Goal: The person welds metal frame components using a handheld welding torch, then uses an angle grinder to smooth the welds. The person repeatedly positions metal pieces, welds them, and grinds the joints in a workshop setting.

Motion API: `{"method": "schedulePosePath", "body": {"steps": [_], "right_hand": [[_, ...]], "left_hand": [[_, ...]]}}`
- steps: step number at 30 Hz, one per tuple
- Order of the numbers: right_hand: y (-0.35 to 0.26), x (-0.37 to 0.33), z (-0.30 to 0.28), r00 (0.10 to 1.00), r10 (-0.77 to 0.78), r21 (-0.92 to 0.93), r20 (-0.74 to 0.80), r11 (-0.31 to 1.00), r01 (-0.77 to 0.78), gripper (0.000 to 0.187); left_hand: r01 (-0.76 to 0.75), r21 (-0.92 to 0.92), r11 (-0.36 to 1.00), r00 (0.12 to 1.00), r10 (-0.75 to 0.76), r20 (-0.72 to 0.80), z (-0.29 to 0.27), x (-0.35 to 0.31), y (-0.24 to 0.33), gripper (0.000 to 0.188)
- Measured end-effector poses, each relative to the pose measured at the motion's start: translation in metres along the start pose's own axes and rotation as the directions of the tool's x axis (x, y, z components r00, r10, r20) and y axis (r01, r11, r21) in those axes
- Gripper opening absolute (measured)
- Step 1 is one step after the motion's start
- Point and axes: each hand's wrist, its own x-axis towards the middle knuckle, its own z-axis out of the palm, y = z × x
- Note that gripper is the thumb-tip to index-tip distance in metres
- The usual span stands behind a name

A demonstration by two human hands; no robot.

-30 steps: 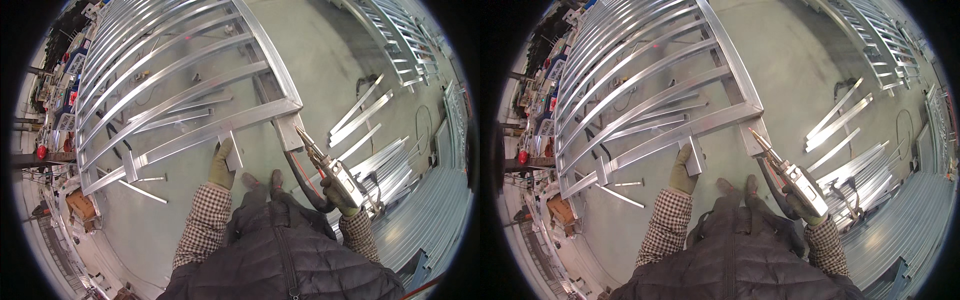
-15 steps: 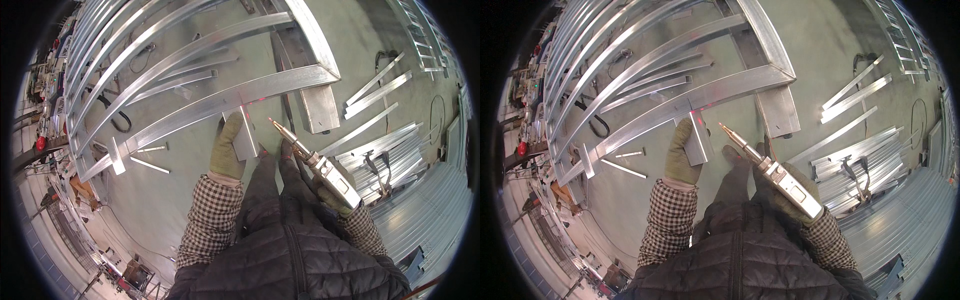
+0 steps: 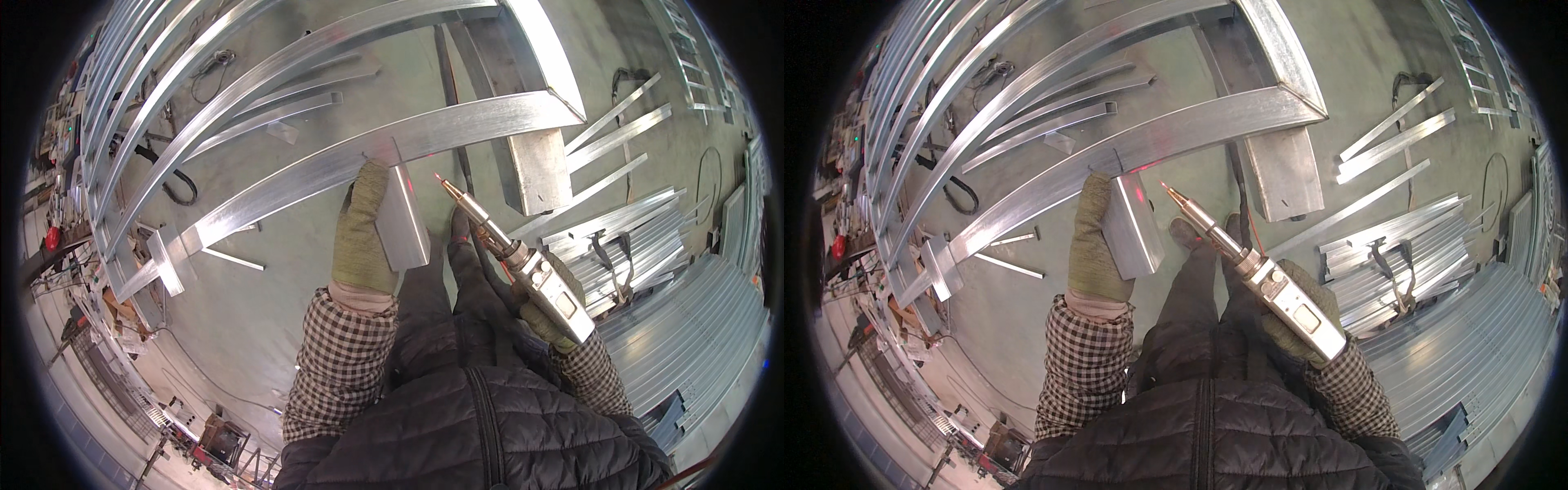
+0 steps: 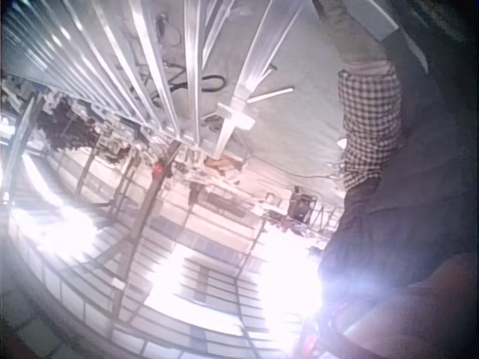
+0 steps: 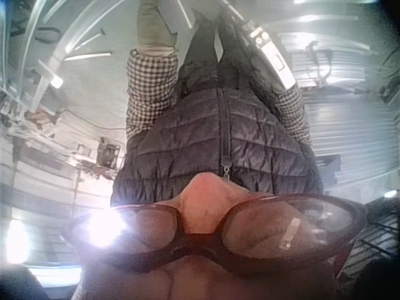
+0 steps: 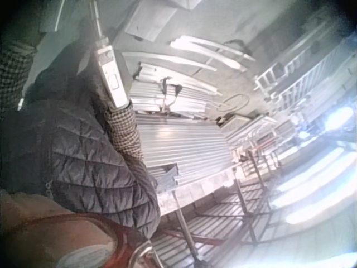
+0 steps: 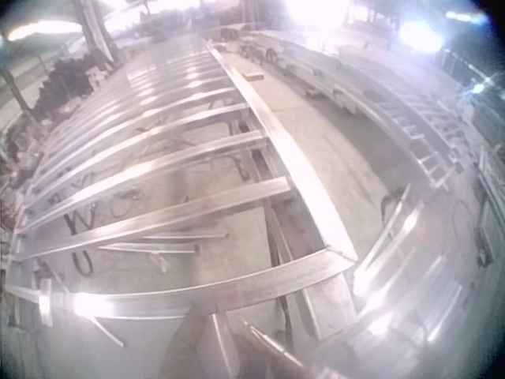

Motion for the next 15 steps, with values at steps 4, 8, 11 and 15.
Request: {"method": "schedulePosePath", "body": {"steps": [4,8,11,15], "right_hand": [[-0.002,0.003,0.001,0.999,0.034,0.083,-0.009,0.996,-0.033,0.046],[-0.006,0.007,0.001,0.996,-0.081,-0.062,0.028,0.995,0.082,0.045],[-0.009,0.009,0.003,0.999,0.045,0.182,-0.004,0.982,-0.043,0.046],[-0.011,0.011,0.005,1.000,-0.022,0.079,-0.009,0.997,0.022,0.045]], "left_hand": [[-0.005,0.002,1.000,1.000,0.005,-0.030,0.002,0.001,0.000,0.049],[0.012,0.016,1.000,0.999,-0.011,-0.041,0.005,0.000,0.002,0.048],[0.030,0.035,0.999,0.999,-0.028,-0.045,0.007,-0.001,0.004,0.049],[0.021,0.041,0.999,0.999,-0.020,-0.033,0.007,-0.001,0.006,0.048]]}}
